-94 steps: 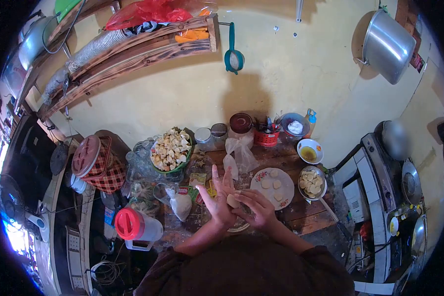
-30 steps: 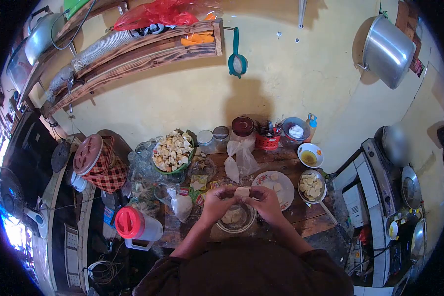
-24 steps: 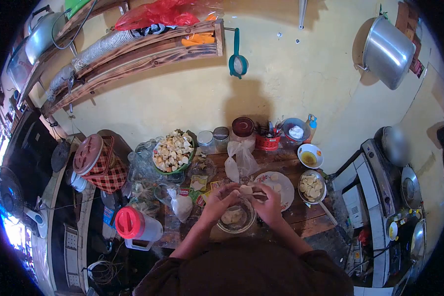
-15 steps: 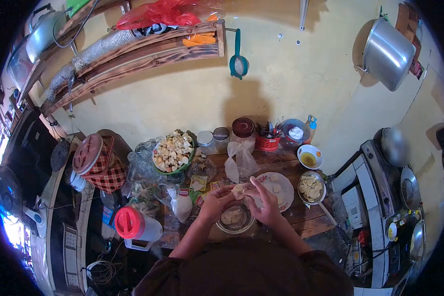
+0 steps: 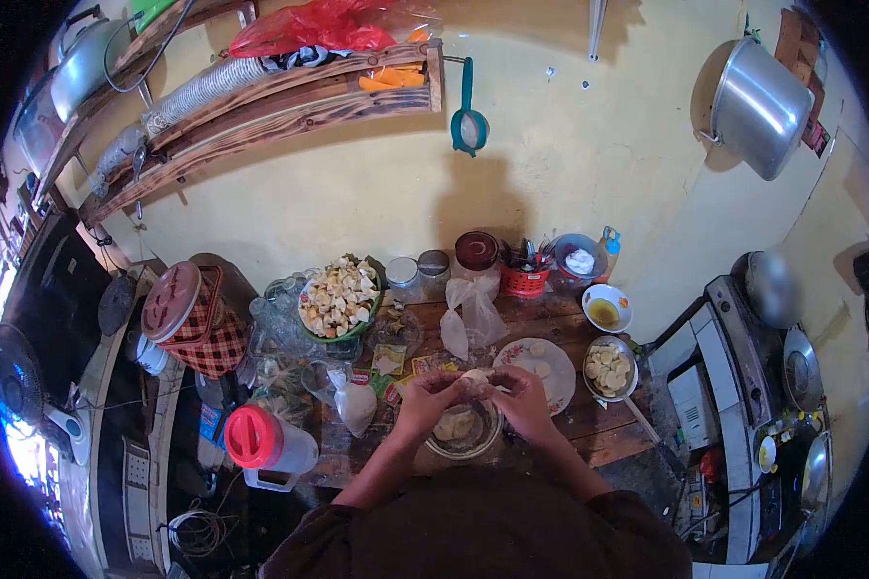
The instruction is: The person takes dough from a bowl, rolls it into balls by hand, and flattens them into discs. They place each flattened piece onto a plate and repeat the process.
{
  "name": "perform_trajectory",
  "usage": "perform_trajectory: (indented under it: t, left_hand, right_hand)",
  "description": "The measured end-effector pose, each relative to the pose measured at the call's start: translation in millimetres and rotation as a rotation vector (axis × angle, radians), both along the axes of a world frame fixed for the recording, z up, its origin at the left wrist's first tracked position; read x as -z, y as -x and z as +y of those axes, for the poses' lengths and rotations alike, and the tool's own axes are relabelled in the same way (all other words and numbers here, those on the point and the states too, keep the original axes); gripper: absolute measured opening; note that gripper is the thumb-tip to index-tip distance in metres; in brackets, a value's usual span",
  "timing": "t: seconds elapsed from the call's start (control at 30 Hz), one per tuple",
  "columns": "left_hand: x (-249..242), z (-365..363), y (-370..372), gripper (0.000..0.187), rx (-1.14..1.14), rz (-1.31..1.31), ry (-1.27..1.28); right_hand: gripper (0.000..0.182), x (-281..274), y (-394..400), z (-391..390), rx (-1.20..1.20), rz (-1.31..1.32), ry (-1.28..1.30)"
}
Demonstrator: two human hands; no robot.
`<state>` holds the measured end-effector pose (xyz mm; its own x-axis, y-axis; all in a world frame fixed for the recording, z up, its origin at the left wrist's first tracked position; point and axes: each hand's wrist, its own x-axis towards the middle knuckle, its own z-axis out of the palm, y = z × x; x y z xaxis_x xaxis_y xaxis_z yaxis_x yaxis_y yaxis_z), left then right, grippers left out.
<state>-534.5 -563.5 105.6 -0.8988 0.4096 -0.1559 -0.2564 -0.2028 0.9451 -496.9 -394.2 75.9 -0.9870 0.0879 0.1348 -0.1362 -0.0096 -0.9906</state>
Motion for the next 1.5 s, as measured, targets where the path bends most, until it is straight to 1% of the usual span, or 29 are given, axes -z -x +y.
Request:
perform_trajectory:
  t: [0.03,0.07,0.1,0.17,0.23,0.3,0.33,0.37,0.4,0.5,0.53,0.57,0.6,0.63,0.7,0.73,0.77,0.8,0.87,0.93,1.0,1.07,1.1,1.17,1.3,1.43,1.5]
  left_hand:
    - [5.5,-0.1,1.9,0.024,0.000,0.000,0.000]
    - [12.6,-0.1,4.5,0.024,0.002,0.042,0.063]
    - [16.5,0.1,5.7,0.025,0.005,0.084,0.127]
    - [15.1,2.0,3.1,0.024,-0.017,0.064,0.081]
    - [8.8,3.8,-0.5,0.024,-0.039,0.044,0.036]
    - [-0.8,4.6,-2.9,0.021,0.005,0.178,0.106]
    - [2.2,3.6,-1.8,0.021,0.005,0.177,0.106]
    - [8.6,1.9,0.4,0.021,0.028,0.189,0.173]
    - [13.8,0.7,2.3,0.022,0.052,0.202,0.240]
    - [20.7,0.1,5.3,0.024,0.086,0.247,0.279]
    - [23.3,0.1,5.8,0.024,0.086,0.247,0.279]
    - [25.7,0.2,6.1,0.025,0.060,0.366,0.348]
    - [26.7,0.4,6.3,0.025,0.035,0.485,0.417]
    - [20.4,1.5,4.4,0.025,0.034,0.485,0.417]
    - [2.3,4.3,-1.0,0.024,-0.012,0.369,0.236]
    - [2.4,3.1,-0.3,0.024,-0.013,0.368,0.237]
    - [3.3,1.3,1.0,0.024,0.007,0.309,0.273]
    - [4.6,-0.1,2.6,0.024,0.028,0.250,0.309]
    - [17.6,-1.6,7.2,0.024,0.027,0.199,0.288]
    - [20.4,-0.6,8.0,0.023,0.027,0.148,0.267]
    - [15.7,1.7,5.1,0.023,-0.009,0.080,0.175]
    - [13.9,1.9,3.7,0.024,0.001,0.089,0.170]
    - [13.8,2.1,3.2,0.024,0.011,0.097,0.163]
    - [18.0,1.1,4.8,0.025,0.031,0.095,0.161]
    - [14.5,1.1,5.1,0.024,0.074,0.104,0.175]
    - [23.9,4.0,7.2,0.022,0.034,0.036,0.160]
    - [25.2,5.1,6.9,0.022,0.041,0.010,0.092]
  right_hand:
    - [0.026,-6.6,-1.8,-4.4,0.025,-0.025,0.065]
    - [0.025,-10.2,-2.8,-6.7,0.051,-0.049,0.129]
    - [0.025,-6.2,-1.6,-5.3,0.052,-0.049,0.129]
    - [0.024,4.7,1.5,-2.0,0.020,-0.027,0.014]
    - [0.024,7.8,1.9,0.1,0.037,-0.043,-0.032]
    - [0.024,7.6,1.8,0.2,0.054,-0.060,-0.078]
    - [0.023,6.5,1.5,-0.2,0.029,-0.098,0.016]
    - [0.022,6.0,1.1,-0.6,0.004,-0.137,0.110]
    - [0.022,6.3,1.3,-2.0,0.005,-0.137,0.110]
    - [0.021,4.6,1.2,-4.4,0.011,-0.122,0.179]
    - [0.019,0.5,0.1,-3.0,-0.031,-0.114,0.111]
    - [0.018,-1.8,-0.5,-1.6,-0.074,-0.106,0.043]
    - [0.018,0.3,-0.1,-0.4,-0.074,-0.105,0.042]
    - [0.018,4.3,0.7,0.9,-0.068,-0.116,0.034]
    - [0.017,4.8,0.9,3.2,-0.065,-0.127,0.026]
    - [0.017,1.7,0.3,4.2,-0.054,-0.191,0.002]
    - [0.017,0.0,-0.2,5.1,-0.041,-0.255,-0.021]
    - [0.017,4.7,0.6,5.8,-0.041,-0.255,-0.021]
    - [0.018,14.4,3.4,5.5,0.016,-0.106,-0.101]
    - [0.019,12.9,2.2,4.4,-0.013,-0.101,-0.084]
    - [0.021,12.0,1.6,4.3,-0.045,-0.096,-0.067]
    - [0.023,14.0,2.0,5.9,-0.011,-0.118,-0.149]
    - [0.023,12.9,2.1,6.0,-0.010,-0.119,-0.148]
    - [0.024,9.4,2.3,6.0,-0.042,-0.166,0.026]
    - [0.023,15.3,3.4,5.2,-0.031,-0.141,0.027]
    - [0.021,7.5,3.5,5.8,0.006,-0.142,-0.105]
    - [0.021,9.3,4.0,4.9,0.015,-0.138,-0.150]
